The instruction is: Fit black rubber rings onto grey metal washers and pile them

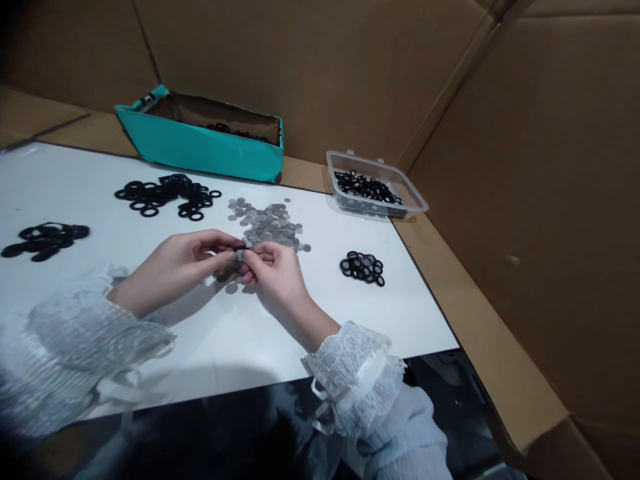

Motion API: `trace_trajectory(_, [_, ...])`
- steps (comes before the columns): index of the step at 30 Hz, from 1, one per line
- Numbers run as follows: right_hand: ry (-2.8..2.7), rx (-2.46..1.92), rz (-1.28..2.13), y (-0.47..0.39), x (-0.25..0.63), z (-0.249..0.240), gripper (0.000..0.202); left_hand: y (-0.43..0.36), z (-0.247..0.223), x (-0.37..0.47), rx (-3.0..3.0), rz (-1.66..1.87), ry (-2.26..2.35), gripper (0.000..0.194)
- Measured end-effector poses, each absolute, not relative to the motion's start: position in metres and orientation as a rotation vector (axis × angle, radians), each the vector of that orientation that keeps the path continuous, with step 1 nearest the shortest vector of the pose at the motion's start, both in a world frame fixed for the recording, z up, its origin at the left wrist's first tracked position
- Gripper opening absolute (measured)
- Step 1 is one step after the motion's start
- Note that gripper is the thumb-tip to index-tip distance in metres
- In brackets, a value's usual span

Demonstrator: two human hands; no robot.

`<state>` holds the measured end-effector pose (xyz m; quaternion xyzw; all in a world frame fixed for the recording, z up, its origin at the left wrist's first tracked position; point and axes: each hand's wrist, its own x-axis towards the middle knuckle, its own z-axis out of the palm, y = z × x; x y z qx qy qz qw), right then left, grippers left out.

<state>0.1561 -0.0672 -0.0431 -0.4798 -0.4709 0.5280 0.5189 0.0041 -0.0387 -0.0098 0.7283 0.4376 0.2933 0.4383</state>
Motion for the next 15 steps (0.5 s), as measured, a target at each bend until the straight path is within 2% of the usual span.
trace_trajectory(8, [-1.029, -1.150, 1.397, -0.0677, 0.1547, -0.0394, 0.015, -0.0373, -0.0107, 0.0060, 1.769, 0.680, 1.171, 0.028])
trace_trajectory(15, [-1.410, -1.286, 1.173, -0.0734, 0.1571, -0.0397, 0.017, -0.0317, -0.0088, -0.0018, 2.407, 0.450, 1.032, 0.028])
